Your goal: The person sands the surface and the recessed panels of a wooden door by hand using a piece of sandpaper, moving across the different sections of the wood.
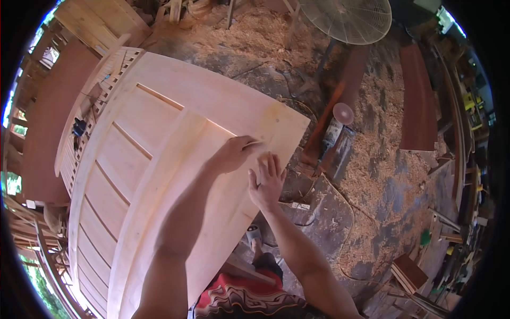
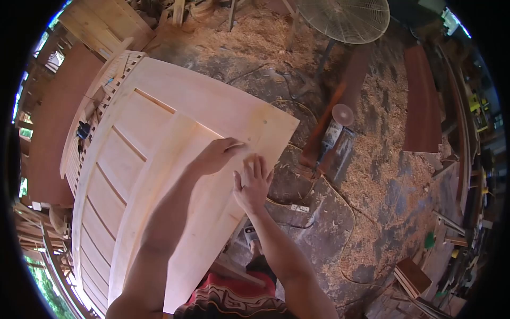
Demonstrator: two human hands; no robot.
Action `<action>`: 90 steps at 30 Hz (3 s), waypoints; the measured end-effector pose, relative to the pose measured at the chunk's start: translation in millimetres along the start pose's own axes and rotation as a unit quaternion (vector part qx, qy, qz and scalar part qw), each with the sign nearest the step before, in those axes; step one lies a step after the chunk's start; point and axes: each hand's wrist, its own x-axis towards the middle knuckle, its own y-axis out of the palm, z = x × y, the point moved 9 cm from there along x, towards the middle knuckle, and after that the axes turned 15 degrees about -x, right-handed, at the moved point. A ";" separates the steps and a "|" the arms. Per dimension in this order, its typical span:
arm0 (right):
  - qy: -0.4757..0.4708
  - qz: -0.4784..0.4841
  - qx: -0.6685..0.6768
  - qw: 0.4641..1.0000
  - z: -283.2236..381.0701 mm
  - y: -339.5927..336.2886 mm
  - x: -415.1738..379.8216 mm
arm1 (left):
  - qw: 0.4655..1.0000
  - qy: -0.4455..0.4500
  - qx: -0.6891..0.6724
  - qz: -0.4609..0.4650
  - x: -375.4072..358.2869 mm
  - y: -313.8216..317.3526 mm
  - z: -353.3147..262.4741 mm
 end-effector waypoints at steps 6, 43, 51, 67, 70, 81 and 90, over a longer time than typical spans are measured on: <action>-0.005 -0.015 0.003 1.000 -1.0 0.8 -0.5 | 0.997 0.038 -0.017 -0.062 -14.2 -35.5 23.0; -0.023 -0.002 0.005 1.000 -11.0 21.6 -15.6 | 0.984 0.060 -0.035 -0.161 -136.1 48.5 93.8; -0.058 -0.032 -0.038 0.997 -6.5 20.7 -16.6 | 0.963 -0.024 0.048 -0.263 -377.3 19.3 131.9; -0.139 -0.006 -0.060 0.988 -20.0 40.6 1.3 | 0.885 -0.181 0.147 -0.403 -726.5 3.7 231.1; -0.137 0.004 -0.182 0.974 22.3 36.3 -43.6 | 0.851 -0.241 0.162 -0.438 -805.8 1.3 249.1; -0.412 0.072 -0.074 0.905 264.4 21.2 -297.8 | 0.828 -0.254 0.057 -0.497 -872.9 9.7 269.0; -0.355 0.114 -0.085 0.924 264.0 32.8 -289.8 | 0.519 -0.376 0.156 -0.752 -1270.0 -17.3 344.8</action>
